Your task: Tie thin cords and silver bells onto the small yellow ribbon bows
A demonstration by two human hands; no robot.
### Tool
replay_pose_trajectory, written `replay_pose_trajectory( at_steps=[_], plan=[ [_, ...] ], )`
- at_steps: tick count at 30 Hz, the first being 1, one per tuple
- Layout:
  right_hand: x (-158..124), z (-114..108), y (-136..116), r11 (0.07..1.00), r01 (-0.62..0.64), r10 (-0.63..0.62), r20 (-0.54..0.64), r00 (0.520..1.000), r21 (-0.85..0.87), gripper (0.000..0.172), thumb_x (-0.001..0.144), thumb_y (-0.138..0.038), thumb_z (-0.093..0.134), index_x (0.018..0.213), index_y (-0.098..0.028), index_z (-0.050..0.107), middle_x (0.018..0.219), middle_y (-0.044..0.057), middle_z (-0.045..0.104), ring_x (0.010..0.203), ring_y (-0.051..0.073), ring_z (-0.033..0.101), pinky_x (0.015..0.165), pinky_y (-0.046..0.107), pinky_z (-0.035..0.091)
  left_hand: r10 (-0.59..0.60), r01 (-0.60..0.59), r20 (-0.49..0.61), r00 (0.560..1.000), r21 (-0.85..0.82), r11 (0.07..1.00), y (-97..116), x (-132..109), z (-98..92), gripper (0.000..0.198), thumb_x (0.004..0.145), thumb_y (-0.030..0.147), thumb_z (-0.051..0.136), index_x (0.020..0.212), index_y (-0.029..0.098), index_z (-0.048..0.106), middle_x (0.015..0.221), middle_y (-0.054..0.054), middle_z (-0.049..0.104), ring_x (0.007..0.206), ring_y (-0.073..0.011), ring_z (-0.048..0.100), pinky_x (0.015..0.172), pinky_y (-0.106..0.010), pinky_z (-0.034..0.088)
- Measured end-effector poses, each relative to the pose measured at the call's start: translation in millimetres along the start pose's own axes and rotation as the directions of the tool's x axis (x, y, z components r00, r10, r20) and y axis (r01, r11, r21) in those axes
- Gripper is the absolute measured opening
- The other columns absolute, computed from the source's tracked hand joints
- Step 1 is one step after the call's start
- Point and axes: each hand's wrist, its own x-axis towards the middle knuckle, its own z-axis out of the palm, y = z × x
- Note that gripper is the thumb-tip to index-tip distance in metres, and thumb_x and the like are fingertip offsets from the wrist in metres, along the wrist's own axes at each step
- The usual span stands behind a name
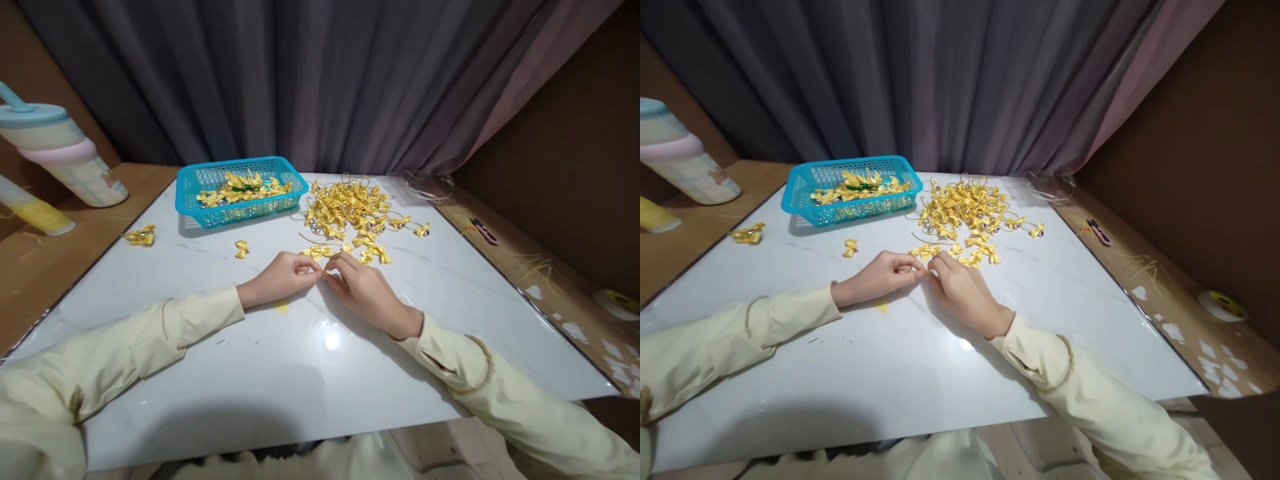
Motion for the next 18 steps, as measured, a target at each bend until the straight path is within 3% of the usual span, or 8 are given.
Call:
replay_pose_trajectory(
  at_steps=[8, 18],
  plan=[
    [-0.5, -2.7, -0.1, 0.979, 0.086, -0.084, 0.016, 0.996, -0.184, 0.016, 0.092, -0.019, 0.040, 0.091, -0.015, 0.055, 0.095, 0.007, 0.058, 0.073, 0.014, 0.052, 0.051, 0.024, 0.030, -0.002, 0.002, -0.009, 1.000, -0.026, 1.000, -1.9, 0.8, 0.6, 0.018, 0.077, 0.025, 0.054, 0.075, 0.013, 0.066, 0.048, 0.008, 0.027, 0.047, -0.0070, 0.025, 0.045, -0.020, 0.020],
    [-0.3, -4.1, -1.2, 0.978, 0.137, -0.132, 0.040, 0.990, -0.158, 0.021, 0.090, -0.016, 0.040, 0.091, -0.012, 0.060, 0.093, 0.008, 0.059, 0.072, 0.013, 0.051, 0.054, 0.025, 0.031, 0.008, -0.008, -0.039, 0.999, -0.004, 1.000, -2.4, 0.8, 0.8, 0.019, 0.076, 0.025, 0.053, 0.074, 0.011, 0.066, 0.049, 0.008, 0.029, 0.047, -0.0067, 0.026, 0.046, -0.020, 0.022]
  ],
)
